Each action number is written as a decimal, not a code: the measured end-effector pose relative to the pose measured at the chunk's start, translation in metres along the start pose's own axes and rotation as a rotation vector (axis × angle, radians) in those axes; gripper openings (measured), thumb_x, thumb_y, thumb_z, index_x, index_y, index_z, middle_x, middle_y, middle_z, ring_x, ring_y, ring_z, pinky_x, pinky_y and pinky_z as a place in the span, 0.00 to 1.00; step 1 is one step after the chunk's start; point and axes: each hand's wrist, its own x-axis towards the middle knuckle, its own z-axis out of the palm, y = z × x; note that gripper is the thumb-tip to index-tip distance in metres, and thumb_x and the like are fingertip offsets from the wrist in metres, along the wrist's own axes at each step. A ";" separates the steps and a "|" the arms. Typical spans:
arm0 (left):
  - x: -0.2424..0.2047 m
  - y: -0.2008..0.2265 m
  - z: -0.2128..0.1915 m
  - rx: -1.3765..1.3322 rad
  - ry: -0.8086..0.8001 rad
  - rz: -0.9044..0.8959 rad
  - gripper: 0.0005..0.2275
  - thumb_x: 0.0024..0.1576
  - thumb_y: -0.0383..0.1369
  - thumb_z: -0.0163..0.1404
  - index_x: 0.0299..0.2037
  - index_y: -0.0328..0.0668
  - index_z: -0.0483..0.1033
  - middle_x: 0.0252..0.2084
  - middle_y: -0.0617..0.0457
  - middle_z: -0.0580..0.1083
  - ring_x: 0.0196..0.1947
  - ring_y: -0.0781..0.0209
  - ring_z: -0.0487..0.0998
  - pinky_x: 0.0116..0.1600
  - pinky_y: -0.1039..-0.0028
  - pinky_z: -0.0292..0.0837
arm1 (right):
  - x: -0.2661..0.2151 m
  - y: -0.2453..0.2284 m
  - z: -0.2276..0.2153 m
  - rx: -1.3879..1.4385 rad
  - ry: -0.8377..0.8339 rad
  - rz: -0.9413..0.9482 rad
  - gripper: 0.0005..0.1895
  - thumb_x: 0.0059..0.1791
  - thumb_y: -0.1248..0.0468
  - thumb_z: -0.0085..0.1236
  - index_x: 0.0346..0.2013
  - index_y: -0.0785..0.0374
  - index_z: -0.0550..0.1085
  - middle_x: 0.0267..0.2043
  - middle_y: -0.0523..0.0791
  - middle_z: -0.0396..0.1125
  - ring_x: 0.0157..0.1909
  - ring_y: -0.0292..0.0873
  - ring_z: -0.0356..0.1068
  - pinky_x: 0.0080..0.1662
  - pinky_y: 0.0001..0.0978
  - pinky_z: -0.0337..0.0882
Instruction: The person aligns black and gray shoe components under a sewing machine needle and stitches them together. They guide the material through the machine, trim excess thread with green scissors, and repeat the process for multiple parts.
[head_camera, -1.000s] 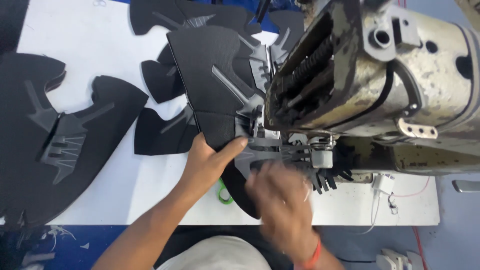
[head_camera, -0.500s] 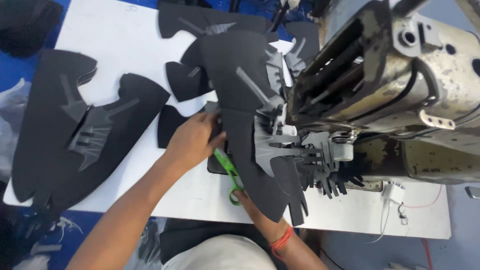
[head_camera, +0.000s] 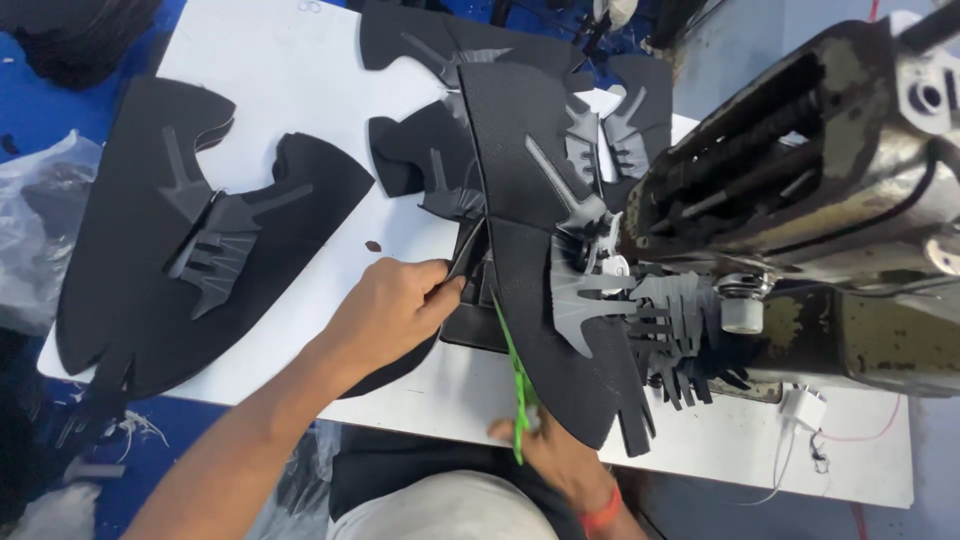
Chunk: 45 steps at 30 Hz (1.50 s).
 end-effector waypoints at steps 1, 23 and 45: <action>0.000 0.000 0.003 0.002 0.000 0.004 0.13 0.59 0.35 0.53 0.25 0.33 0.75 0.13 0.41 0.69 0.12 0.46 0.70 0.21 0.61 0.63 | 0.016 -0.015 -0.005 0.000 0.004 -0.001 0.40 0.41 0.47 0.72 0.49 0.81 0.72 0.34 0.50 0.70 0.32 0.40 0.66 0.37 0.36 0.68; 0.129 0.024 -0.021 0.322 0.666 0.477 0.16 0.71 0.26 0.50 0.66 0.35 0.62 0.69 0.36 0.63 0.71 0.40 0.65 0.73 0.58 0.67 | -0.006 0.045 -0.014 0.707 0.202 0.277 0.20 0.54 0.55 0.55 0.54 0.67 0.76 0.45 0.50 0.76 0.43 0.46 0.77 0.43 0.36 0.77; 0.055 0.071 0.072 -0.172 -0.056 -0.055 0.32 0.51 0.45 0.63 0.61 0.41 0.64 0.47 0.41 0.75 0.45 0.50 0.81 0.45 0.62 0.75 | 0.122 -0.015 -0.170 -0.463 -0.017 -0.278 0.25 0.44 0.79 0.57 0.53 0.57 0.80 0.51 0.45 0.76 0.50 0.47 0.75 0.50 0.39 0.72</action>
